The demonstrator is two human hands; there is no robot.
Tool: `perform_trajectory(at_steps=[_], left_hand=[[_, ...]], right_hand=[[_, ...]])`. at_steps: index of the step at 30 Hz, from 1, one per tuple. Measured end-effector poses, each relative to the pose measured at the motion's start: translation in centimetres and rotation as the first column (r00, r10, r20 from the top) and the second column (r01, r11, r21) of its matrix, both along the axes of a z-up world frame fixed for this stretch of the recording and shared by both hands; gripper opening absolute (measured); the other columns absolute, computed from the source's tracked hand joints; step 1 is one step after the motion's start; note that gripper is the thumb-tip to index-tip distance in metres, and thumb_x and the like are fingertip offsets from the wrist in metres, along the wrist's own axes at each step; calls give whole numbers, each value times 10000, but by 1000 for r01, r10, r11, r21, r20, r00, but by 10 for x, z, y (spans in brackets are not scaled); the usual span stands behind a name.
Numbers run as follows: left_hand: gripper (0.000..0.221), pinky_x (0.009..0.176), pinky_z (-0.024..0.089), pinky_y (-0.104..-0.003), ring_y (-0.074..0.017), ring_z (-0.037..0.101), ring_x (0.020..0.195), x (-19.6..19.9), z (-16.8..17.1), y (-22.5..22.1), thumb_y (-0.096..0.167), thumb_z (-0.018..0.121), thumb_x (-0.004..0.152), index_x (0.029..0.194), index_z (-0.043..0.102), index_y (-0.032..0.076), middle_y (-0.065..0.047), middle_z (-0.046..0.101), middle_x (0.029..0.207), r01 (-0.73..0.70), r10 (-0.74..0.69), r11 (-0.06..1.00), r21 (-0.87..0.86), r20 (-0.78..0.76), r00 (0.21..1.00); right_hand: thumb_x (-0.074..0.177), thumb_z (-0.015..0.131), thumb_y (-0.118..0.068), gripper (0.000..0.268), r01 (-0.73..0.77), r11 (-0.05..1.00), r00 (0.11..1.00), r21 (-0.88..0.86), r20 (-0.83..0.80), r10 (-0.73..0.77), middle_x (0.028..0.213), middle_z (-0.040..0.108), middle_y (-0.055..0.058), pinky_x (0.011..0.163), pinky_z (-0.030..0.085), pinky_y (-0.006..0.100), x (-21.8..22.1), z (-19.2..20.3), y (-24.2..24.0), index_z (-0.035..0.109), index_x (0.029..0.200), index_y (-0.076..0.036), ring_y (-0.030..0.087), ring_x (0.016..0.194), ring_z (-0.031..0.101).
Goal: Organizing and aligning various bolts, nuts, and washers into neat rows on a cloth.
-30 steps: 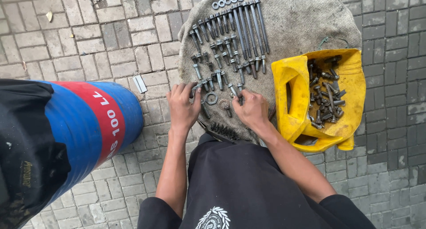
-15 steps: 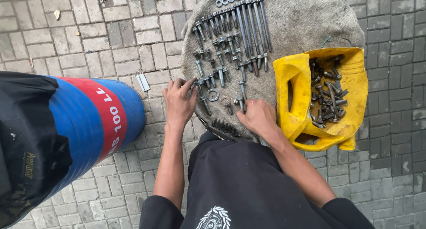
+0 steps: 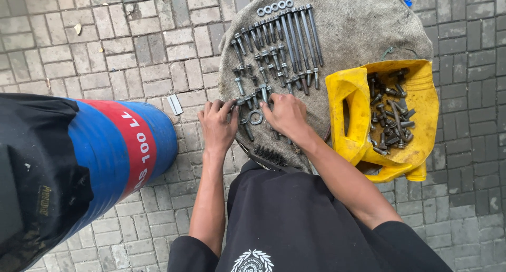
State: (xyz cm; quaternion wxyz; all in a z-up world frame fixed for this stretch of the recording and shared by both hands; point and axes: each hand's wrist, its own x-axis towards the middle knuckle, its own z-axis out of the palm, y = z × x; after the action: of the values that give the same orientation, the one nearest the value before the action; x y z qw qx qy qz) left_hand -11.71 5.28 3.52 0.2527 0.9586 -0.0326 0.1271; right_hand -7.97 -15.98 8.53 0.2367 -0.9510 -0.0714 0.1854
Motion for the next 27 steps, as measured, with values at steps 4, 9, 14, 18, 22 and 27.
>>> perform_trajectory(at_steps=[4,9,14,18,22,27], left_hand=[[139,774,418,-366,-184,577,847,0,2,-1,271,733,932,1068,753,249,33,588,842,-11,11,999,33,4,1000],[194,784,405,-361,-178,570,865,8,14,-7,284,731,945,1132,740,230,26,590,877,37,-37,999,-1,12,999],[222,818,414,-402,-207,539,910,30,12,-19,306,764,891,1090,753,209,1,577,907,122,-121,990,69,-16,992],[287,852,411,-442,-231,508,957,42,-1,-31,349,784,843,1080,764,187,-15,558,940,188,-172,973,131,-124,977],[298,862,403,-458,-241,507,961,44,-6,-38,357,776,843,1082,769,178,-31,559,931,219,-194,963,156,-162,968],[251,861,390,-429,-194,497,930,43,3,-40,351,715,919,1084,768,168,-13,566,911,212,-181,966,145,-198,963]], right_hand=[[936,616,-342,377,57,997,998,-47,-12,-57,778,726,254,626,589,571,7,-31,8,770,961,1,484,778,751],[903,615,-291,327,184,978,983,102,-22,-183,667,693,231,589,562,541,3,-37,1,750,866,5,469,691,736],[965,591,-233,328,168,971,985,168,-71,-158,565,608,151,546,535,443,-1,0,-15,731,960,63,324,514,634],[896,624,-287,326,75,994,986,81,-155,-62,657,679,263,595,535,551,-26,24,-21,774,912,2,472,701,720],[959,606,-233,296,-3,1000,974,20,-225,7,659,677,190,593,562,385,-27,30,-21,769,1018,8,296,599,676],[877,687,-249,242,-195,974,975,-114,-131,180,824,760,200,698,603,521,-29,-29,-38,794,1047,-115,418,790,769]])
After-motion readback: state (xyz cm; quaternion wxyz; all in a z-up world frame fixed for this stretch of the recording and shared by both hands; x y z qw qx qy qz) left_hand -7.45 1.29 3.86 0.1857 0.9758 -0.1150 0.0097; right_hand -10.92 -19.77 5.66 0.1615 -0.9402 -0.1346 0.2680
